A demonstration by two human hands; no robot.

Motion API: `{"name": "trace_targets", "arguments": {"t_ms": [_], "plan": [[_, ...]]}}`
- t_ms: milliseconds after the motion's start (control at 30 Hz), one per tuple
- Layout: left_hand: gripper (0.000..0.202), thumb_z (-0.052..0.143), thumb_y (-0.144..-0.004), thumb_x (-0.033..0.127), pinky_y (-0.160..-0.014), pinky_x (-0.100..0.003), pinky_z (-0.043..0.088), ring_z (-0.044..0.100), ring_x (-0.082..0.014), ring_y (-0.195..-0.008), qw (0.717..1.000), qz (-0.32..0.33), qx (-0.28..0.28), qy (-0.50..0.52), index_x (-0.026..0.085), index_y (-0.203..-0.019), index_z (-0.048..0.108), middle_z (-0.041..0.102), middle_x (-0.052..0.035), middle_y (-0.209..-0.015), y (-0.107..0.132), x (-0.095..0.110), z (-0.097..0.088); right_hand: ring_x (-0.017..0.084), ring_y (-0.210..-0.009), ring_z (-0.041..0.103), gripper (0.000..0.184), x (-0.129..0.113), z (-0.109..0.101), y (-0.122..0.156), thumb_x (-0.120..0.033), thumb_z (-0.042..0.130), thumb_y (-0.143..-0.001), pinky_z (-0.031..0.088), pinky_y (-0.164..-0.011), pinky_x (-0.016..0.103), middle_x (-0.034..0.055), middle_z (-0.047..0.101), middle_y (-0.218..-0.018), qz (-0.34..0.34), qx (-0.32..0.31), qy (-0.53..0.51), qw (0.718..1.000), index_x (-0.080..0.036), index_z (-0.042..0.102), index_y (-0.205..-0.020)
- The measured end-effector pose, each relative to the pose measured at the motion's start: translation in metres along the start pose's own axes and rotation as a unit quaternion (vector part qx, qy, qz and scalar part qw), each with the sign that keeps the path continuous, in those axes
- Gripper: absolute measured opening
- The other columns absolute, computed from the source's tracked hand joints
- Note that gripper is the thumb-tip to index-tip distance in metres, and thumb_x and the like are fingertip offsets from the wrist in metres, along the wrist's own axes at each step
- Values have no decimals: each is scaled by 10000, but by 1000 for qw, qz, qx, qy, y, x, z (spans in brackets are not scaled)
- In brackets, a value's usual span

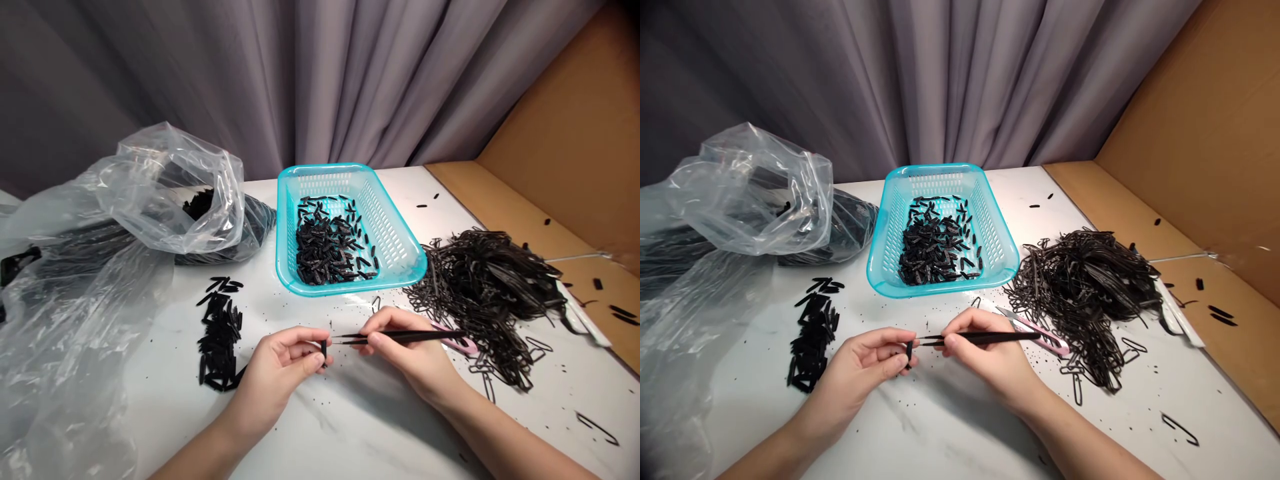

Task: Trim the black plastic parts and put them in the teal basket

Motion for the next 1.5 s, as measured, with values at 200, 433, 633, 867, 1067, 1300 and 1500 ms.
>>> {"name": "trace_targets", "arguments": {"t_ms": [200,433,633,867,1067,1300,1500], "plan": [[198,668,-733,165,-687,-226,477,633,-147,-731,1000,-4,0,25,162,-931,657,700,-47,-765,1,-1,-1,167,-717,610,88,-1,-1,8,-246,574,-815,464,-617,275,53,658,-783,-55,-74,126,988,-181,630,-837],[188,663,-738,163,-668,-209,464,624,-132,-716,999,-5,-13,35,172,-925,658,703,-45,-770,1,-1,-3,150,-709,586,81,-3,0,8,-208,543,-839,449,-630,277,42,634,-786,-93,-108,153,978,-182,612,-871],[179,668,-732,147,-610,-180,444,601,-102,-659,998,-14,-19,49,163,-910,660,691,-35,-768,1,3,-3,136,-736,591,96,-5,1,9,-128,547,-827,463,-657,264,37,636,-806,-158,-122,172,965,-181,597,-888],[174,668,-729,127,-625,-191,455,611,-110,-698,993,-24,-55,104,157,-900,664,665,-36,-861,2,5,-4,127,-754,604,128,-8,2,8,-97,560,-812,481,-675,247,40,644,-818,-195,-136,168,957,-173,594,-909],[169,682,-713,112,-582,-170,456,620,-99,-663,983,-48,-99,144,153,-877,677,666,-34,-821,-1,4,-7,127,-760,611,128,-10,1,8,-107,554,-817,493,-676,241,50,647,-831,-204,-149,155,955,-165,596,-923],[164,677,-701,78,-547,-155,454,629,-94,-636,980,-60,-125,140,152,-848,679,665,-30,-828,-2,6,-10,139,-743,616,90,-11,5,8,-123,567,-819,499,-659,237,85,653,-788,-255,-147,147,944,-114,612,-896],[166,684,-691,85,-542,-155,451,630,-95,-624,980,-67,-133,131,146,-846,673,662,-37,-837,-2,7,-10,136,-733,619,91,-11,8,9,-163,556,-843,497,-654,227,81,656,-745,-280,-140,146,938,-103,620,-868]]}}
Point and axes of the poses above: each hand's wrist, its own y-axis away from the middle knuckle, its own z-axis out of the palm, x = y × z, the point moved 1 cm from there along -y, towards the middle knuckle
